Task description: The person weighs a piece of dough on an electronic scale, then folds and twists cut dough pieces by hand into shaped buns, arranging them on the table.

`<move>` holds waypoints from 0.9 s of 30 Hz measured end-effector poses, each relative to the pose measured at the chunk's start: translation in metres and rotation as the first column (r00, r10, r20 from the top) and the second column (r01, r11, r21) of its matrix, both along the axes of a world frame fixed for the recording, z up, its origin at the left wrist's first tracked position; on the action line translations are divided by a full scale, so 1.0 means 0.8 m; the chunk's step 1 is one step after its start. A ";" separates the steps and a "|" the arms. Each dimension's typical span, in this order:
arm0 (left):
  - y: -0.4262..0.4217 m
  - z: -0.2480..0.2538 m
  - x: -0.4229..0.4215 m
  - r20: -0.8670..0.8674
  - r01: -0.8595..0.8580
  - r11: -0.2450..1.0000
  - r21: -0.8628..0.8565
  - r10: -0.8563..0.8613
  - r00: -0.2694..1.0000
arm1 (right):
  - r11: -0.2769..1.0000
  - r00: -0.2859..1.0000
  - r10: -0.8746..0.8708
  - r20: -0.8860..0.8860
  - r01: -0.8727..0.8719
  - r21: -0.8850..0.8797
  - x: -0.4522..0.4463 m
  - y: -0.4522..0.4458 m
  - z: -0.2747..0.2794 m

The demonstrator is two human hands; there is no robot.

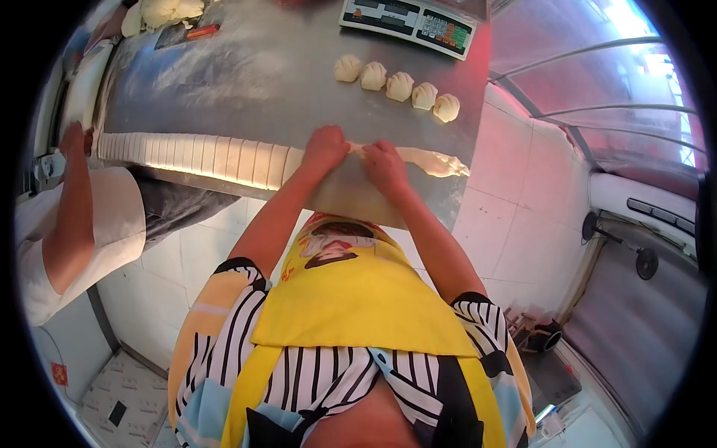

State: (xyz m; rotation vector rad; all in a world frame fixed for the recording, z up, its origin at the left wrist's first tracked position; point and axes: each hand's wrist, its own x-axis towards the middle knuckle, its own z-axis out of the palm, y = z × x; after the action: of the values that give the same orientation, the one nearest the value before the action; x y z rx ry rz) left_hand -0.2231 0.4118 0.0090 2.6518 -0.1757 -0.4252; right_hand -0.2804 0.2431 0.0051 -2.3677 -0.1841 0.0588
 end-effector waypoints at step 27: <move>-0.127 0.001 -0.029 0.357 0.177 0.936 -0.304 -0.060 0.932 | 0.835 0.869 -0.493 -0.039 0.460 -0.302 -0.012 -0.132 0.009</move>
State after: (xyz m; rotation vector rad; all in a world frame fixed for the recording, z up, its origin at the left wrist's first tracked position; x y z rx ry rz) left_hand -0.2462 0.3101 0.0096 2.3637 -0.4773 0.0388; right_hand -0.2899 0.1378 0.0121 -2.6176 0.5115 -0.0208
